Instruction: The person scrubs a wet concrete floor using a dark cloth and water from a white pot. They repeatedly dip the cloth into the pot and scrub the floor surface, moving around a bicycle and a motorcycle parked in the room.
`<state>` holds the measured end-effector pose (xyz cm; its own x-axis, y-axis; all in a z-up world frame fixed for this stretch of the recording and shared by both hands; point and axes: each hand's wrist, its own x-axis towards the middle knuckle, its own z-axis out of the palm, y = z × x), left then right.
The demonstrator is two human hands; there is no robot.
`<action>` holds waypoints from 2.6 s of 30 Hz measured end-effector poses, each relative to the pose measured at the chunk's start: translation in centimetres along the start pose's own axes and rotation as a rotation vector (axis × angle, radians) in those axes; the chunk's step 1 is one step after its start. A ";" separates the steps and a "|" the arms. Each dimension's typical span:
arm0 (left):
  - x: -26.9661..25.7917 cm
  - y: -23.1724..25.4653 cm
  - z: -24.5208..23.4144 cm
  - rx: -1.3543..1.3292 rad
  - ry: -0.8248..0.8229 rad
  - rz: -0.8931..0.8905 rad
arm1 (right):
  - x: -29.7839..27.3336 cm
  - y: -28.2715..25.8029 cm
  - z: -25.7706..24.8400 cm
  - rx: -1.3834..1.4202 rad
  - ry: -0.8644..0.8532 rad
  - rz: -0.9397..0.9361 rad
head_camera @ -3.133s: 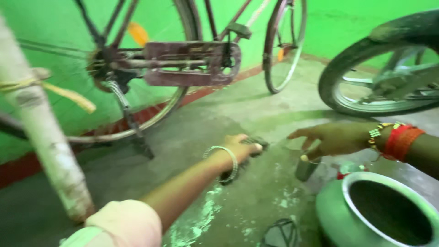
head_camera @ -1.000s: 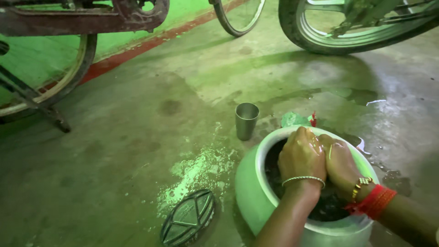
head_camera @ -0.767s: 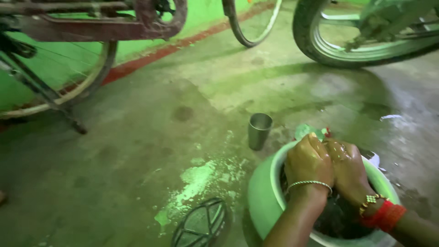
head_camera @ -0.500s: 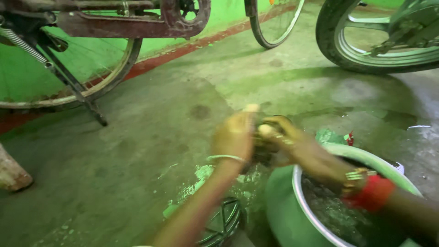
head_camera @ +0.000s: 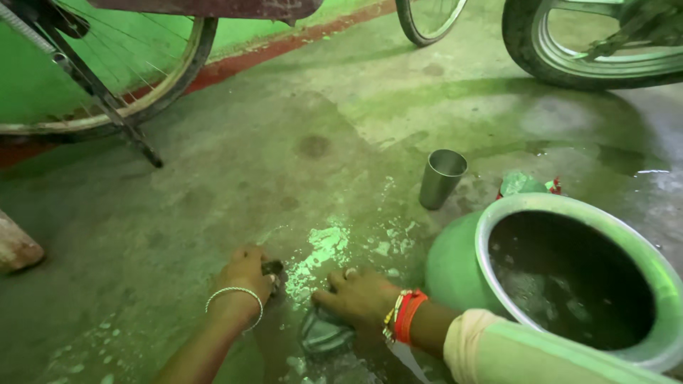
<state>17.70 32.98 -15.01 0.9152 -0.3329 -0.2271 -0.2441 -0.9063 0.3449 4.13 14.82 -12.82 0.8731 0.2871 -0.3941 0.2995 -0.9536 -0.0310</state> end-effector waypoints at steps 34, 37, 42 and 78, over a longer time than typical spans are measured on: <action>3.4 7.1 -1.5 0.236 -0.048 0.489 | -16.6 13.0 -7.0 0.047 0.282 0.644; 5.0 -0.4 -1.1 0.401 -0.221 0.250 | -9.6 9.4 -8.1 0.233 0.446 0.554; 2.0 -2.5 -0.9 0.067 0.127 0.268 | 0.4 4.8 -7.3 0.390 0.424 0.282; 6.6 -10.3 0.8 -0.433 0.436 -0.130 | 12.3 10.4 -0.6 0.178 -0.132 0.526</action>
<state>25.96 39.95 -20.84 0.9976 -0.0071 0.0688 -0.0532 -0.7146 0.6975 18.20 8.53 -17.44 0.8282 -0.2333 -0.5096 -0.2420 -0.9690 0.0502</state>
